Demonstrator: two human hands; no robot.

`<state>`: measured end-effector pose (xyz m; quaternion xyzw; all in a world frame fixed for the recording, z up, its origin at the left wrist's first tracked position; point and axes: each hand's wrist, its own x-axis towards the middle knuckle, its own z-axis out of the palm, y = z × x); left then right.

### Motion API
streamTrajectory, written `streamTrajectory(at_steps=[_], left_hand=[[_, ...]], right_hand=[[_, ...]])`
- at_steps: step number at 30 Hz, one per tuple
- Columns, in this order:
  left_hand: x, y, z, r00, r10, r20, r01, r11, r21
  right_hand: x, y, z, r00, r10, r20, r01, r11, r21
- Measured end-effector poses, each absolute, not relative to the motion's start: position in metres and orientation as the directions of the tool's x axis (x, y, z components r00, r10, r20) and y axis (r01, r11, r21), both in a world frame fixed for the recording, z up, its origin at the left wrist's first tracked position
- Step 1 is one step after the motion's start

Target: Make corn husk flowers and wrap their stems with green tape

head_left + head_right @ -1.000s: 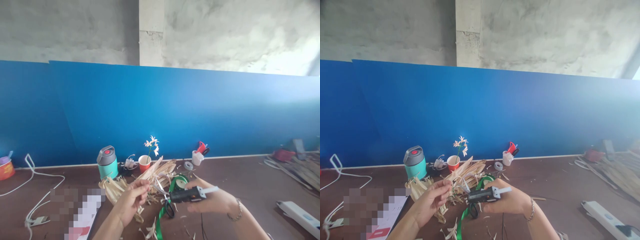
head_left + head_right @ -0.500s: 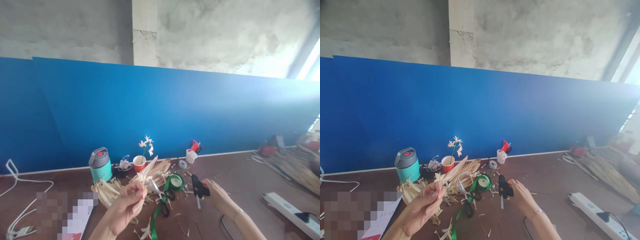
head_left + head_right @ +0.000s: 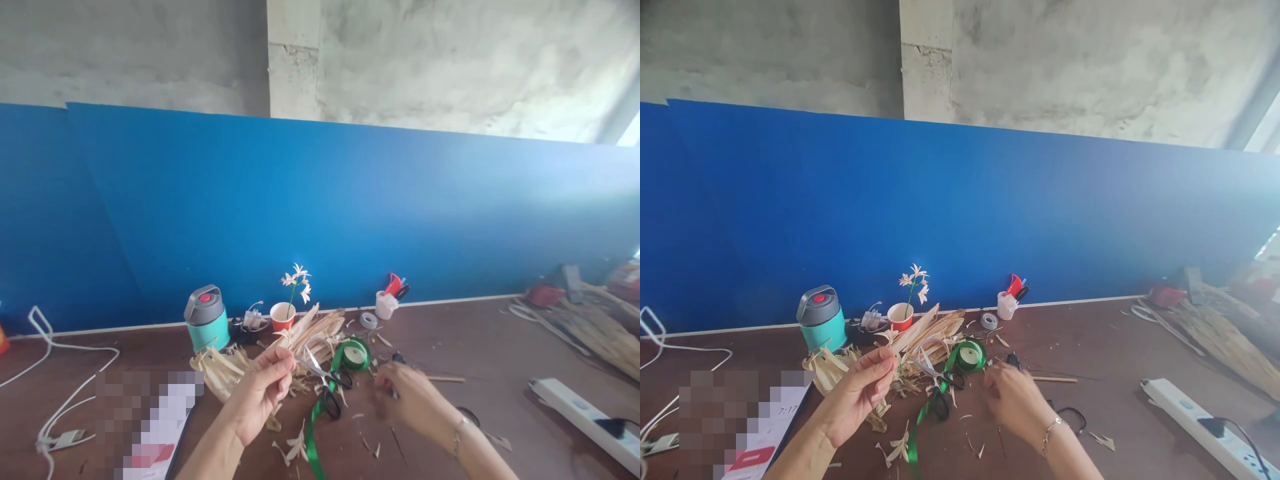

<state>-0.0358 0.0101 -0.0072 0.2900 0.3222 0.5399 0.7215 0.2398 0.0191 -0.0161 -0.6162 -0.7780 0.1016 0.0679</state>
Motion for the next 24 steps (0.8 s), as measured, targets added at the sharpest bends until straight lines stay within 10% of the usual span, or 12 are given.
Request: streamTrajectory(at_steps=[5, 9, 13, 17, 20, 24], left_hand=[[-0.036, 0.010, -0.005, 0.157, 0.975, -0.160, -0.525, 0.220, 0.822], [-0.037, 0.011, -0.005, 0.132, 0.977, -0.168, -0.519, 0.213, 0.828], [-0.036, 0.010, -0.003, 0.114, 0.977, -0.183, -0.528, 0.215, 0.821], [-0.036, 0.009, -0.002, 0.106, 0.978, -0.181, -0.543, 0.209, 0.814], [-0.037, 0.010, -0.004, 0.113, 0.980, -0.165, -0.547, 0.200, 0.813], [-0.040, 0.012, -0.006, 0.111, 0.983, -0.146, -0.561, 0.183, 0.808]], right_hand=[[0.210, -0.008, -0.042, -0.581, 0.777, -0.243, 0.779, 0.444, -0.443], [0.198, -0.020, -0.080, -0.570, 0.822, -0.017, 0.803, 0.552, -0.223], [0.181, -0.020, -0.100, -0.569, 0.818, -0.089, 0.822, 0.569, -0.030], [0.171, -0.016, -0.073, -0.623, 0.764, -0.171, 0.728, 0.486, -0.484], [0.166, -0.007, -0.034, -0.738, 0.648, -0.189, 0.337, 0.112, -0.935], [0.157, 0.012, 0.007, -0.589, 0.805, -0.070, -0.210, -0.236, -0.949]])
